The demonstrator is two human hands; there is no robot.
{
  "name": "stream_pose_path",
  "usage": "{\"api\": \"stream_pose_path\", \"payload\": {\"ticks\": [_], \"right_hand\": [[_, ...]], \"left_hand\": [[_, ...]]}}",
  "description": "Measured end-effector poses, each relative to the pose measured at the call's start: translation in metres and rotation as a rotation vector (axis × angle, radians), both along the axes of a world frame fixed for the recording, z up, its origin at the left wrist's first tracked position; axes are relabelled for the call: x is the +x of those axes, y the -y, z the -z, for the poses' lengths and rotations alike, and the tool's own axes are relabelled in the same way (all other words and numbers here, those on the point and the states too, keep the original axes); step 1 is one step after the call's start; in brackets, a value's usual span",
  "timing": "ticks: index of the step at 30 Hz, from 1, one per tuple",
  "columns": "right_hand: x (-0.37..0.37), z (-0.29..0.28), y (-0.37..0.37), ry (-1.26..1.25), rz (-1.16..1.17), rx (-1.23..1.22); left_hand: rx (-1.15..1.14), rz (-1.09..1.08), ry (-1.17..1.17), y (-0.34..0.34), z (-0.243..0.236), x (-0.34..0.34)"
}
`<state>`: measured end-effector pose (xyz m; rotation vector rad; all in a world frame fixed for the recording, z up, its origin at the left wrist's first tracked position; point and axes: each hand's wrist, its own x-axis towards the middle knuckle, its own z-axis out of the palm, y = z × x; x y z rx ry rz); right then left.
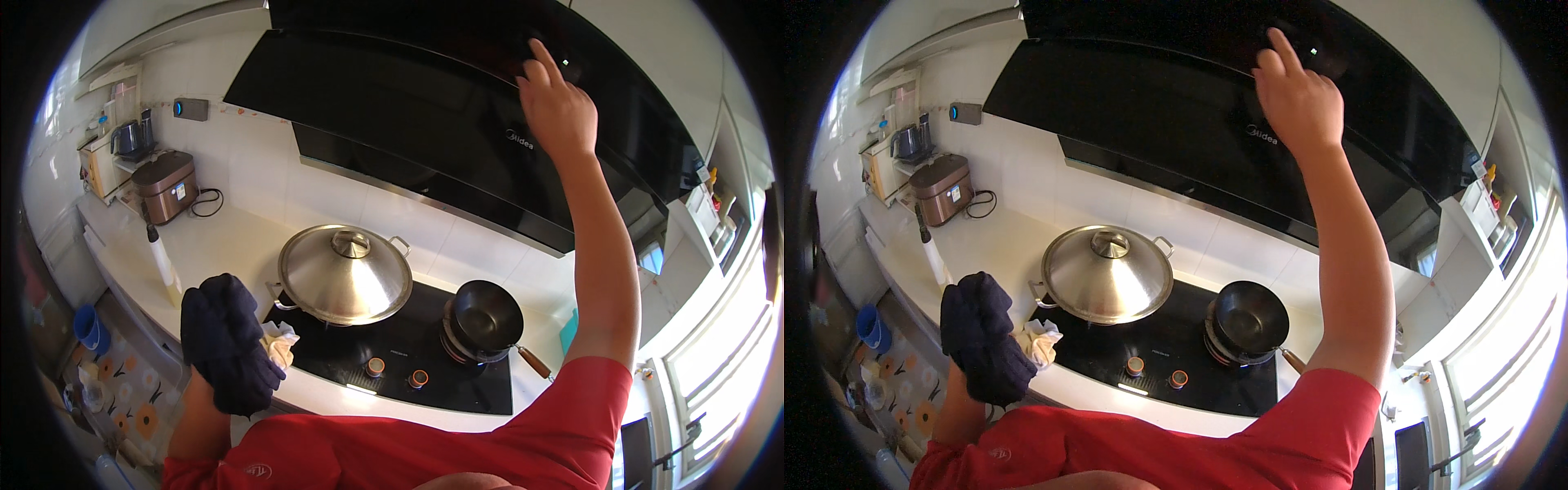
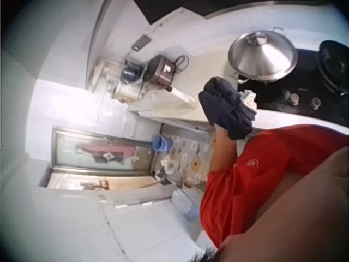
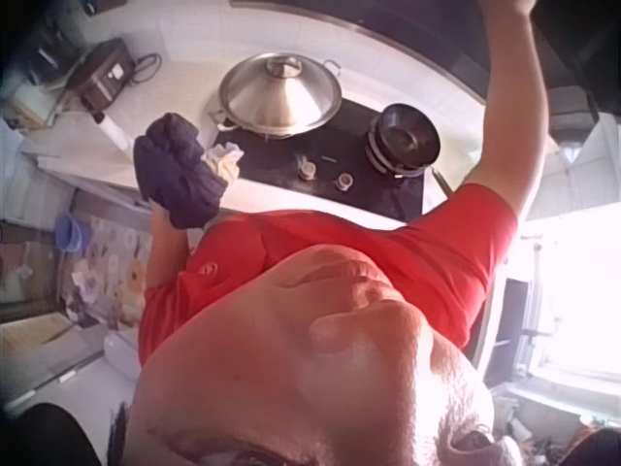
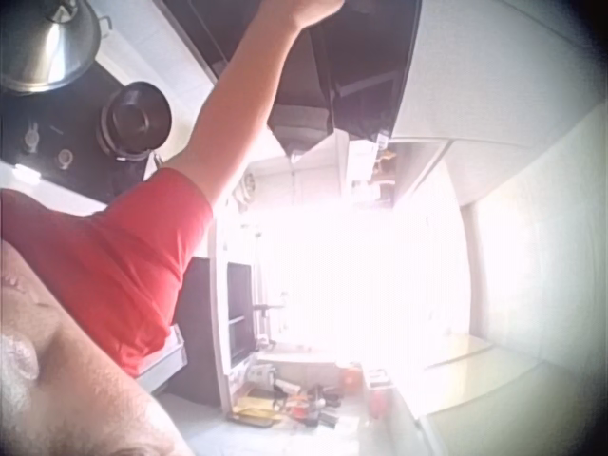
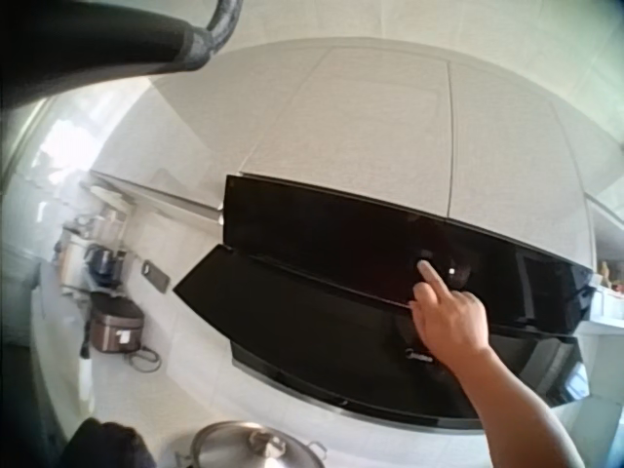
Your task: The person cleans a range hood by spraying liquid from a bottle onto the surface, wiping it with a cloth, and using a scraper tool to remove grime.
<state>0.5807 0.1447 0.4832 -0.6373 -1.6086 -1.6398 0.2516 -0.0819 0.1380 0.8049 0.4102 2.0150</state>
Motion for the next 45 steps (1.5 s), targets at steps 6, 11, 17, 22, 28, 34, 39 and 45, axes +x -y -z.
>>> {"api": "stream_pose_path", "payload": {"ticks": [6,11,17,22,28,34,39,45], "right_hand": [[0.046,0.008,-0.006,-0.169,0.160,-0.036],[0.052,0.008,-0.006,-0.158,0.131,-0.016],[0.040,0.016,0.001,-0.061,0.016,-0.004],[0.039,0.018,-0.005,-0.068,0.016,-0.014],[0.036,0.007,-0.009,-0.136,0.164,-0.064],[0.033,0.017,-0.005,-0.093,0.044,-0.063],[0.041,0.017,-0.008,-0.122,0.067,-0.038],[0.040,0.011,-0.010,-0.136,0.055,-0.025]], "left_hand": [[-0.080,-0.345,-0.319,-0.004,-0.008,0.010],[-0.167,-0.392,-0.580,-0.010,-0.021,0.018],[-0.147,-0.489,-0.632,-0.020,-0.004,0.014],[-0.129,-0.531,-0.575,-0.025,-0.013,0.028],[-0.159,-0.243,-0.283,-0.027,0.022,0.003],[-0.239,-0.691,-1.147,-0.022,0.001,0.006],[-0.270,-0.669,-1.041,-0.025,-0.002,0.012],[0.054,0.131,0.035,-0.033,0.023,-0.005]]}}
